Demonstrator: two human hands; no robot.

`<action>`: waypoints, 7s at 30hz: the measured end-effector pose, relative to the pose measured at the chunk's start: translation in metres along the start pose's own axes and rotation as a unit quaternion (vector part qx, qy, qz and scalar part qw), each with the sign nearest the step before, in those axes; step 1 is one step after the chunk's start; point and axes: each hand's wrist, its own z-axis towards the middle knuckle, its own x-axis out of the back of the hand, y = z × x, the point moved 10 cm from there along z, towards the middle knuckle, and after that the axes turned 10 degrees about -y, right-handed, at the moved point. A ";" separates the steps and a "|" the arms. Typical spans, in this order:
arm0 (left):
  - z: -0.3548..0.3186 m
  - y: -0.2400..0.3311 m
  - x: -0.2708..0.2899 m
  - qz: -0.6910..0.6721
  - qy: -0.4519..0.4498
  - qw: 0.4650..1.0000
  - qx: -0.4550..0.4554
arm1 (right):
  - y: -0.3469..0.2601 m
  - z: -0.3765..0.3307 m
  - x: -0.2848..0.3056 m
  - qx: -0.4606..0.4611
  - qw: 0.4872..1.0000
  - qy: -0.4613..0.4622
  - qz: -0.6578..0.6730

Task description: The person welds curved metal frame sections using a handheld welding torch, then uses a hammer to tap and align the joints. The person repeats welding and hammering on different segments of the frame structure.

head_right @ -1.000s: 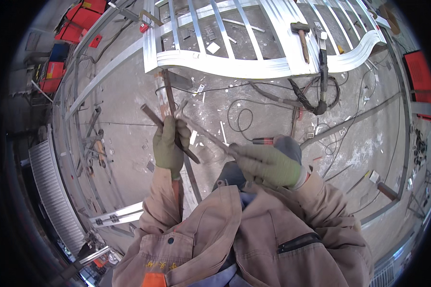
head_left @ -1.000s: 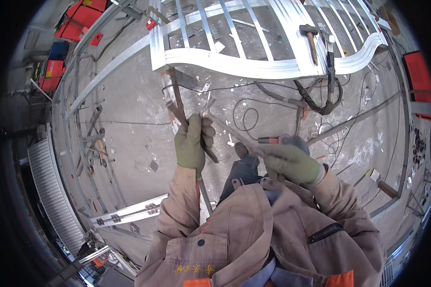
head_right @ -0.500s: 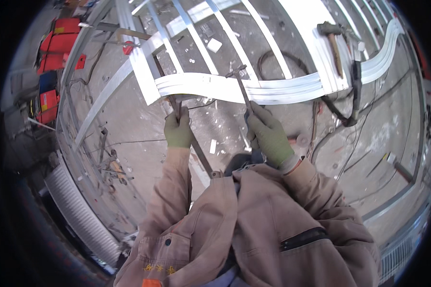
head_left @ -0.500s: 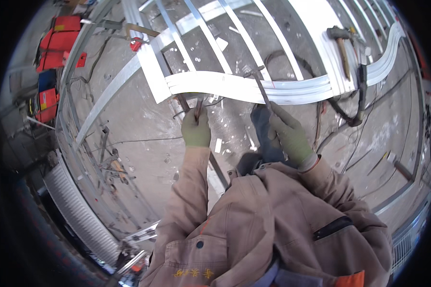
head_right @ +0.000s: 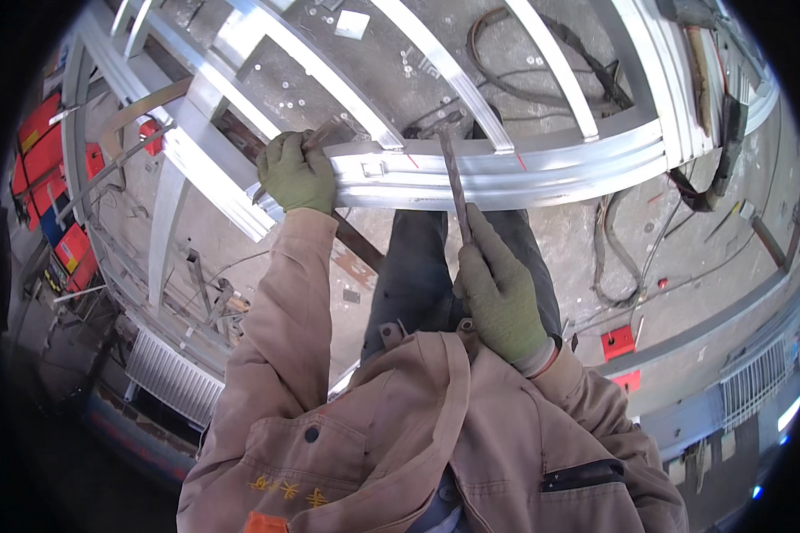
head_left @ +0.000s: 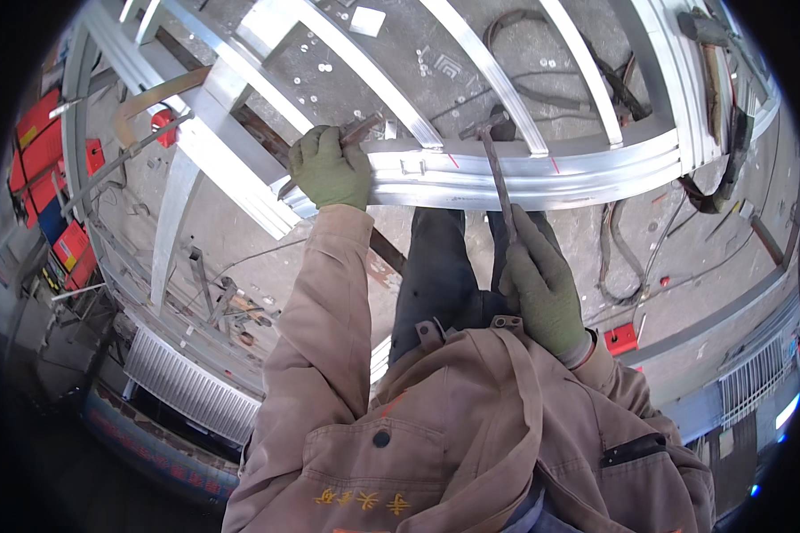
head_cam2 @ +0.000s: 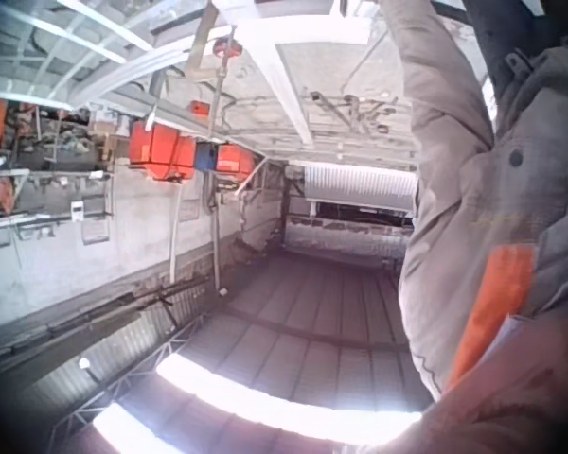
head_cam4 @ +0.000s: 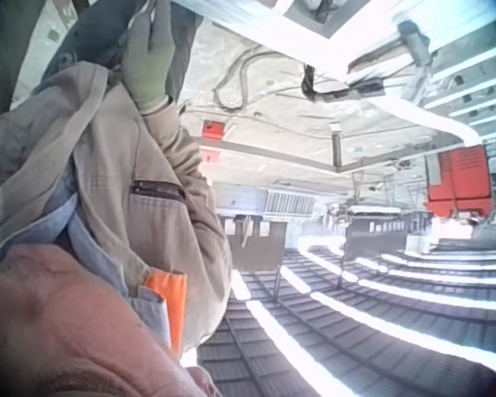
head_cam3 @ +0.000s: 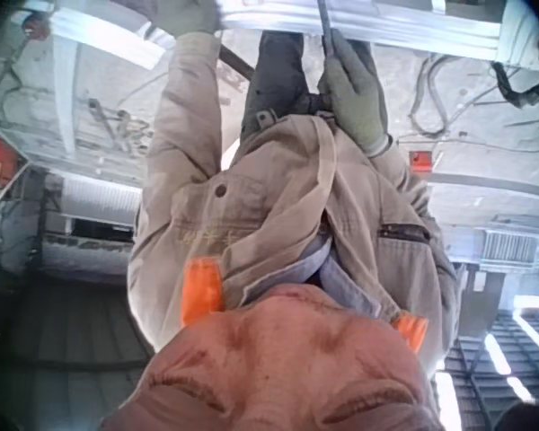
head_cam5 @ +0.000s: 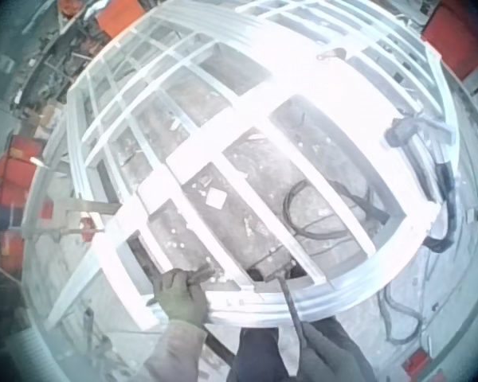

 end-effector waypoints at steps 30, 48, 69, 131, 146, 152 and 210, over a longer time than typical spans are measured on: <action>0.001 -0.009 -0.014 -0.014 -0.043 0.999 -0.014 | -0.023 -0.002 -0.016 -0.005 0.993 0.110 0.029; 0.000 -0.009 -0.016 -0.006 -0.045 0.999 -0.013 | -0.021 0.008 -0.012 0.009 0.993 0.079 -0.084; 0.004 -0.004 -0.019 -0.015 -0.031 0.999 -0.019 | -0.015 0.019 -0.019 -0.057 0.995 0.019 -0.075; 0.000 -0.015 -0.021 -0.037 -0.051 0.998 -0.016 | -0.002 -0.005 -0.035 -0.040 0.990 0.118 0.062; -0.003 -0.016 -0.022 -0.020 -0.045 0.999 -0.013 | 0.002 0.005 -0.046 0.000 0.981 0.091 -0.171; -0.002 -0.011 -0.019 -0.020 -0.054 0.998 -0.008 | -0.005 0.003 -0.041 0.044 0.988 0.149 -0.007; 0.006 -0.012 -0.007 -0.037 -0.077 0.996 -0.004 | -0.007 -0.006 -0.049 -0.036 0.996 0.075 0.016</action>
